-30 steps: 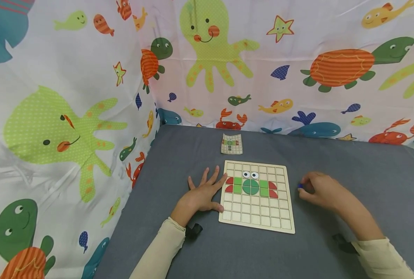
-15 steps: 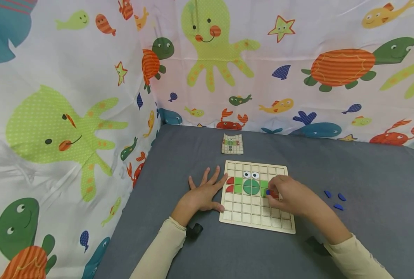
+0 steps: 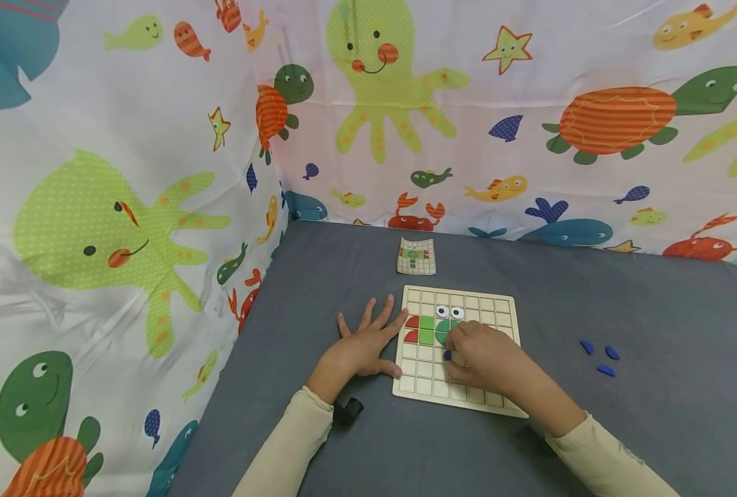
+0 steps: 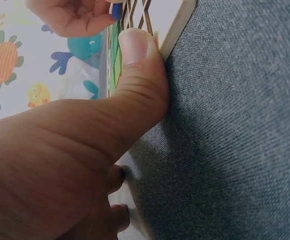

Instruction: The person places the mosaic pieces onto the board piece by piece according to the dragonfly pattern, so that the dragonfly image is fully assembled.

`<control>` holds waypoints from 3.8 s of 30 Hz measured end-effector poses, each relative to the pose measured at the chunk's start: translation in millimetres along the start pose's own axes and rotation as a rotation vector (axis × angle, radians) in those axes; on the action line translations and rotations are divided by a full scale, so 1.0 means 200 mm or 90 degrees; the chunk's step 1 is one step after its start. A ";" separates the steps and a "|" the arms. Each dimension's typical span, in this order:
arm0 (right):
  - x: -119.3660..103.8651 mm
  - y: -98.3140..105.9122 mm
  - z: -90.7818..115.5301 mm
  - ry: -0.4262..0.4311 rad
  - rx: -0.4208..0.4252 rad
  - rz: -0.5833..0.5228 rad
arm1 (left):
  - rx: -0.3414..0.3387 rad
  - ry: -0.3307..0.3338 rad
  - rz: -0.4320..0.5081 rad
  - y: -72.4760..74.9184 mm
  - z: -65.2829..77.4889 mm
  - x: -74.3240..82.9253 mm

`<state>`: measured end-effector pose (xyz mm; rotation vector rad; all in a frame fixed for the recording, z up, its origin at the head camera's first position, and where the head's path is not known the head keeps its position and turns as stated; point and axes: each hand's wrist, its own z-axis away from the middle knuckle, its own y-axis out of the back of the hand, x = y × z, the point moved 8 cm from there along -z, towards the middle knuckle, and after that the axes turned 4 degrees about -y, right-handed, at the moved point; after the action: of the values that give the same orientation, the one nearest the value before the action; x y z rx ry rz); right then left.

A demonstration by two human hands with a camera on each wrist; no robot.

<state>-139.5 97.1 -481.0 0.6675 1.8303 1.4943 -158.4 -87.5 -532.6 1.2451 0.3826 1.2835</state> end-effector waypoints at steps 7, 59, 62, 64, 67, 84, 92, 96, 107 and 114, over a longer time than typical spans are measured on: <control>0.01 -0.03 -0.01 -0.020 -0.023 0.018 | 0.005 0.003 0.003 0.01 0.00 0.00; 0.65 0.29 0.53 -0.245 0.059 -0.059 | 0.021 -0.036 0.042 -0.01 -0.06 0.07; 0.80 0.33 0.68 -0.307 0.083 -0.057 | 0.034 -0.030 0.045 0.00 -0.03 0.06; 0.86 0.33 0.77 -0.349 0.089 -0.065 | 0.045 -0.027 0.049 0.00 -0.01 0.04; 0.92 0.30 0.86 -0.395 0.094 -0.084 | 0.057 -0.023 0.055 -0.01 0.02 0.01; 0.84 0.13 0.99 -0.526 0.092 -0.117 | 0.068 -0.045 0.078 0.01 0.03 0.02; 0.81 0.12 0.98 -0.535 0.128 -0.142 | 0.062 -0.044 0.069 0.01 0.02 0.04; 0.80 0.10 0.98 -0.548 0.118 -0.163 | 0.062 -0.043 0.061 0.02 0.02 0.03; 0.73 0.08 0.98 -0.566 0.108 -0.156 | 0.055 -0.051 0.084 -0.01 0.00 0.00; 0.61 0.07 0.93 -0.520 0.149 -0.159 | 0.042 -0.043 0.090 -0.02 0.00 0.00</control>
<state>-75.9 308.3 -510.9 0.9450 1.3717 0.6820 -156.3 -87.1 -535.5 1.3877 0.2942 1.3531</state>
